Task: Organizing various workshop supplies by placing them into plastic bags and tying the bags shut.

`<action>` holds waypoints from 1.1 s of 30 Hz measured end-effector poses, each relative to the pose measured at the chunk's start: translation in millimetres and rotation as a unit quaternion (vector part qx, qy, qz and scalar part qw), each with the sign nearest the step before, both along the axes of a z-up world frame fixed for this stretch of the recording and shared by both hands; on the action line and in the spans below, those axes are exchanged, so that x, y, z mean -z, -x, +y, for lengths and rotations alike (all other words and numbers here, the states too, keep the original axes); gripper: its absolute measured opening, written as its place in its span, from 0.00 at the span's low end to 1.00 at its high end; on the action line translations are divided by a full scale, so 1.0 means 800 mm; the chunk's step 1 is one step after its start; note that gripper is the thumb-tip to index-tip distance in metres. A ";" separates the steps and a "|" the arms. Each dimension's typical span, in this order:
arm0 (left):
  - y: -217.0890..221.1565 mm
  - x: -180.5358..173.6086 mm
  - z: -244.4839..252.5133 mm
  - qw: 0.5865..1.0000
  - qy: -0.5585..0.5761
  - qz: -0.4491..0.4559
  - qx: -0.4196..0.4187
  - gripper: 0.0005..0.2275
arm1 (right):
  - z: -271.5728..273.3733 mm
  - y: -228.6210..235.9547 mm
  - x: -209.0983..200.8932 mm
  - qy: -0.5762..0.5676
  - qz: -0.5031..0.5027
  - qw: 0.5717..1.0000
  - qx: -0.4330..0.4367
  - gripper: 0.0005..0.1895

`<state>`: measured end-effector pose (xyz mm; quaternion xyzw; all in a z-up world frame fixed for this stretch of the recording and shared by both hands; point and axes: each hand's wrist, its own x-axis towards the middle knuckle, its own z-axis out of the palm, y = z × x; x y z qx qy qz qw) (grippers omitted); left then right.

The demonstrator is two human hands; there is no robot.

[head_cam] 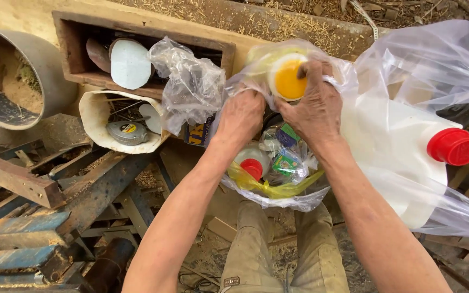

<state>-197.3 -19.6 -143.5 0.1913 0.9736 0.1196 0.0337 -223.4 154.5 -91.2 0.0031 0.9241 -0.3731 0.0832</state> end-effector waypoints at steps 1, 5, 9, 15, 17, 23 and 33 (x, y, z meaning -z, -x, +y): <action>0.003 0.034 -0.002 1.000 0.001 0.002 -0.001 0.03 | 0.002 0.007 0.000 0.001 0.002 1.000 -0.001 0.32; 0.021 0.106 0.001 0.983 0.164 -0.020 0.075 0.22 | 0.000 0.031 -0.016 -0.009 -0.021 0.999 -0.037 0.46; 0.063 0.102 0.017 0.996 0.062 0.029 -0.065 0.08 | -0.011 0.017 -0.002 -0.015 -0.056 0.998 0.014 0.44; 0.049 0.158 -0.006 0.999 0.028 0.024 -0.036 0.08 | 0.007 0.002 -0.028 0.073 0.010 0.994 0.078 0.45; 0.040 0.143 -0.017 0.999 0.030 0.013 -0.031 0.08 | 0.007 -0.002 -0.058 0.078 0.017 0.992 0.096 0.45; 0.070 0.115 0.004 0.999 0.041 -0.032 -0.014 0.07 | 0.015 -0.004 -0.081 0.048 0.027 0.983 0.173 0.45; 0.074 0.075 -0.007 0.989 0.056 -0.137 0.023 0.06 | 0.024 0.018 -0.059 0.037 0.059 0.977 0.200 0.42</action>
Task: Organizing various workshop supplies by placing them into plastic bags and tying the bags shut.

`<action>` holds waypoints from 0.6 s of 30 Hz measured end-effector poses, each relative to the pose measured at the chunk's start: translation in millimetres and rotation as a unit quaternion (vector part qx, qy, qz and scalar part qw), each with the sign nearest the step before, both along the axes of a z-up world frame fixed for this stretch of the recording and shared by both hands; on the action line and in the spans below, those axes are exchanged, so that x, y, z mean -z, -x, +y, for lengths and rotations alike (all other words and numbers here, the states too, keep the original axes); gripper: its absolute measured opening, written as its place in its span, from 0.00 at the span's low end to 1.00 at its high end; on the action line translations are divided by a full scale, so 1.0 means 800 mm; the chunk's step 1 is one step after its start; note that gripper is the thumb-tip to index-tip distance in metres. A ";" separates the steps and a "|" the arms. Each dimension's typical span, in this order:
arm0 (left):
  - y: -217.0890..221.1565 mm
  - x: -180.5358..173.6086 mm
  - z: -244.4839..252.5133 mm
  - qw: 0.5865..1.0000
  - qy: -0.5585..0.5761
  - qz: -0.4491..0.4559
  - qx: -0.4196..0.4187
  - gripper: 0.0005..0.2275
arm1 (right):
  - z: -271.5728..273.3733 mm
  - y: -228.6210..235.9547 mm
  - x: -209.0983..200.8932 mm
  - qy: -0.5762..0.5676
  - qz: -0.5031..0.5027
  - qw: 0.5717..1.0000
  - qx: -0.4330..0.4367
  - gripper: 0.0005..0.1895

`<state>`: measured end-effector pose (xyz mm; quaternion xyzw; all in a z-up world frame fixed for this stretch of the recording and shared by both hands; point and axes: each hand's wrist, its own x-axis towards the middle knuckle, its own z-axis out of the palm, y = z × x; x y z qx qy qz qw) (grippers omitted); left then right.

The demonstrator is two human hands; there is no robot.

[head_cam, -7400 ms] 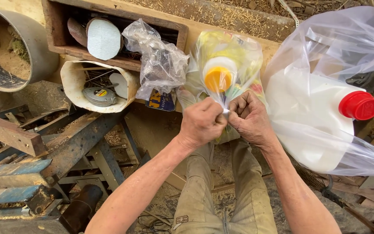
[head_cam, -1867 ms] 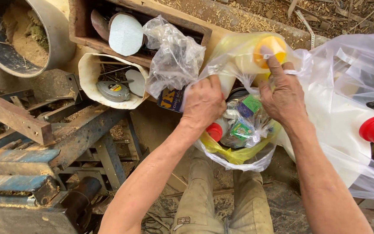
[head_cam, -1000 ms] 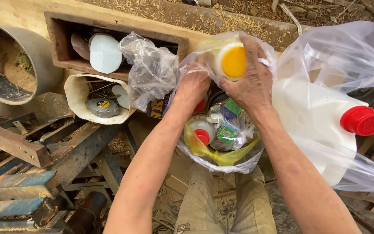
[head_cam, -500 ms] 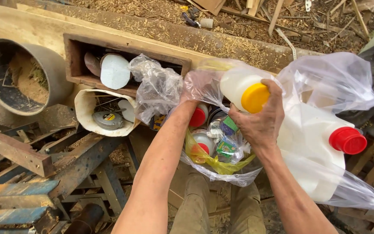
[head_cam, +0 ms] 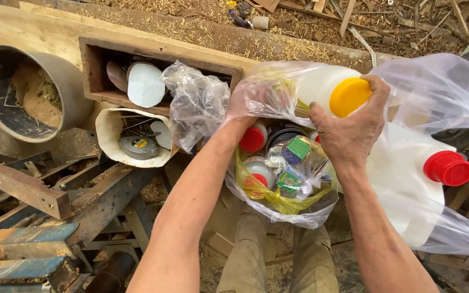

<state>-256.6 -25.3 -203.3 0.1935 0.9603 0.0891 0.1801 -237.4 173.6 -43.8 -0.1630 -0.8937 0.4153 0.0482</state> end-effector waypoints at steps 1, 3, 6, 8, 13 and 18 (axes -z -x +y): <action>0.002 -0.002 0.006 1.000 -0.001 -0.002 0.000 0.06 | 0.001 0.002 -0.001 -0.001 -0.002 1.000 0.000 0.42; 0.006 -0.006 0.014 1.000 0.003 -0.031 0.002 0.06 | 0.002 0.009 -0.003 -0.010 -0.012 1.000 0.001 0.42; 0.018 -0.017 0.029 0.998 0.006 -0.055 0.004 0.06 | -0.003 0.013 -0.019 -0.089 -0.041 0.995 -0.023 0.38; 0.021 -0.031 0.025 0.998 0.007 -0.065 0.006 0.06 | 0.000 0.011 -0.016 -0.097 -0.043 0.994 -0.022 0.38; 0.024 -0.057 0.024 0.993 0.014 -0.110 0.025 0.06 | 0.009 0.007 -0.007 -0.109 -0.049 0.993 -0.016 0.39; -0.034 -0.072 0.029 0.982 0.017 0.149 0.111 0.23 | 0.014 0.010 -0.009 -0.084 -0.040 0.996 -0.010 0.37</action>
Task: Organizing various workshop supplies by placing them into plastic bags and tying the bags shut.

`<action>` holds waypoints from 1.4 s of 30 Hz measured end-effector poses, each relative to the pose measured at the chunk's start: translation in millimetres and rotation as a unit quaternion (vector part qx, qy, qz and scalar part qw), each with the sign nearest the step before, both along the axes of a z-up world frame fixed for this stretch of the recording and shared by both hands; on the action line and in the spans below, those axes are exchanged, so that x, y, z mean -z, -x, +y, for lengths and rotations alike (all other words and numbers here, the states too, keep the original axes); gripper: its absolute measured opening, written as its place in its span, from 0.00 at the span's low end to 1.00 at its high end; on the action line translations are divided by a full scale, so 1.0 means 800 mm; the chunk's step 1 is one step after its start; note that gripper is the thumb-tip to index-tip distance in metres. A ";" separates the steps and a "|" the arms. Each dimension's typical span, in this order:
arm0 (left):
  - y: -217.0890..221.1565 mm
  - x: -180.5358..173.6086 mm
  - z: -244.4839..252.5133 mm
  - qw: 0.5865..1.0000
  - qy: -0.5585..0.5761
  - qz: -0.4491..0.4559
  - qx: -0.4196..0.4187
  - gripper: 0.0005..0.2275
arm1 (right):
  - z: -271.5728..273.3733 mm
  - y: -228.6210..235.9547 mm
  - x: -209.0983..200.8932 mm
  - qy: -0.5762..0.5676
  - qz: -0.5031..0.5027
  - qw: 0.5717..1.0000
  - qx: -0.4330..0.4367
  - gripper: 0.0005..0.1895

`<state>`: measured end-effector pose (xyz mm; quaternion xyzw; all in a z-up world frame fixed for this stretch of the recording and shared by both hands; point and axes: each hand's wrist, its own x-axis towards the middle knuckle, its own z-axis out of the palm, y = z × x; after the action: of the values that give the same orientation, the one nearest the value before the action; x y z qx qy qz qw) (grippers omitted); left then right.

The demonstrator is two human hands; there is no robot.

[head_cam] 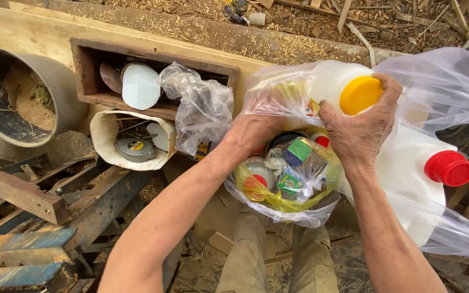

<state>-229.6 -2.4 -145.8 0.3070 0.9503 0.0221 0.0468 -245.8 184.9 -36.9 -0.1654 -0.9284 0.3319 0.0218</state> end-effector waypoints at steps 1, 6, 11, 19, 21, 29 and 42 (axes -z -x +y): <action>0.000 -0.010 -0.002 1.000 -0.002 0.000 0.001 0.23 | 0.000 -0.001 -0.002 -0.002 0.000 1.000 0.001 0.37; 0.000 -0.057 -0.015 0.968 0.159 0.124 0.149 0.10 | 0.001 -0.001 -0.011 0.043 0.024 0.999 0.008 0.36; 0.012 -0.053 -0.008 0.996 -0.022 -0.069 0.061 0.13 | 0.001 0.000 0.005 0.036 0.025 0.999 0.015 0.35; 0.018 -0.026 -0.003 0.931 -0.184 -0.315 -0.012 0.13 | 0.018 -0.002 0.063 0.020 0.005 0.998 0.059 0.43; 0.032 -0.039 0.007 0.916 -0.183 -0.357 0.010 0.19 | 0.021 -0.002 0.069 0.018 0.003 0.998 0.061 0.43; 0.022 -0.013 0.032 0.940 -0.255 -0.203 0.100 0.18 | 0.020 -0.010 0.020 -0.008 0.066 0.997 0.041 0.36; -0.015 0.025 0.067 0.773 -0.476 -0.417 -0.035 0.21 | 0.035 -0.035 0.029 0.370 0.201 0.881 0.215 0.33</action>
<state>-217.3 50.9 -165.8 0.2176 0.7155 0.5990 0.2861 -218.0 213.0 -60.4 -0.2871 -0.6553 0.6645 0.2159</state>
